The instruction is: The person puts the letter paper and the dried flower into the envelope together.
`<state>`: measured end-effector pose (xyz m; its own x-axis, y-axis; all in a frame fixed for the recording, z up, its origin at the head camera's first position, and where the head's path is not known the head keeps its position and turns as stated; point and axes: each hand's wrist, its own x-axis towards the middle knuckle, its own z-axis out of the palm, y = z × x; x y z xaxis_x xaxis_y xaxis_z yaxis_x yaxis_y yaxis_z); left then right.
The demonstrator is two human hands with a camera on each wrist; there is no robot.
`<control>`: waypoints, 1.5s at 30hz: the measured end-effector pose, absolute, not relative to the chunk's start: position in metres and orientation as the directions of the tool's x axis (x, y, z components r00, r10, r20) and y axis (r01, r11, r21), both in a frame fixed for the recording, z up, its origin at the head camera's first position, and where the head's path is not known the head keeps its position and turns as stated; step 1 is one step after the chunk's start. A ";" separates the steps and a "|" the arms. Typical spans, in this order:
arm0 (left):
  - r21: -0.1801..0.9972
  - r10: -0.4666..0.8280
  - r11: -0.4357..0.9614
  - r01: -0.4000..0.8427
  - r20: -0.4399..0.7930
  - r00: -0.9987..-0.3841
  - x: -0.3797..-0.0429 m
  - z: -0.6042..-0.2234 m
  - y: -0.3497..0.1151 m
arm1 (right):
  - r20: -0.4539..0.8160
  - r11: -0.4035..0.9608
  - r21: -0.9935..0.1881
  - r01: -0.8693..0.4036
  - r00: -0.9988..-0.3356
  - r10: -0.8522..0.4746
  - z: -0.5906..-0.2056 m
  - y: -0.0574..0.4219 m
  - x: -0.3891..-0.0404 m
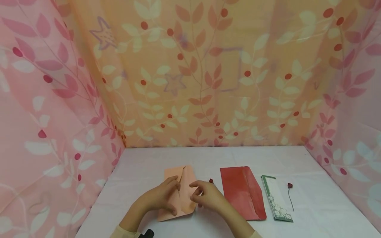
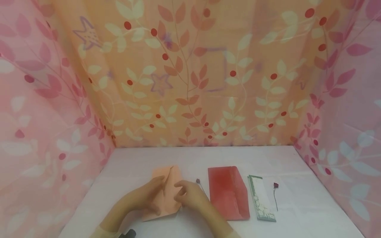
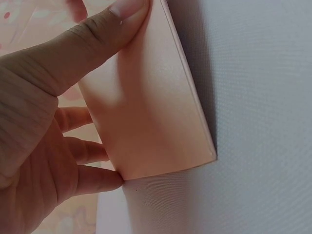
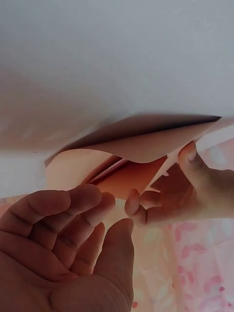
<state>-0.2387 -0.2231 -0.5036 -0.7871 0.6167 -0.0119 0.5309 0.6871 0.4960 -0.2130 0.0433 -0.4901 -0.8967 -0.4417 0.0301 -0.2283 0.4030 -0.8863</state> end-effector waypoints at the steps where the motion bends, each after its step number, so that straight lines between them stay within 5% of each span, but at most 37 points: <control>1: 0.492 0.618 0.688 0.534 -0.011 -0.786 -0.239 -0.503 -0.223 | 0.036 0.403 -0.885 -0.234 -0.896 -0.443 -0.489 0.044 -0.212; 24: 0.510 0.600 0.700 0.501 -0.038 -0.799 -0.236 -0.497 -0.221 | 0.187 0.517 -0.737 -0.436 -0.866 -0.464 -0.478 0.067 -0.208; 45: 0.505 0.602 0.696 0.511 -0.022 -0.798 -0.238 -0.504 -0.224 | 0.188 0.586 -0.703 -0.403 -0.900 -0.394 -0.470 0.105 -0.222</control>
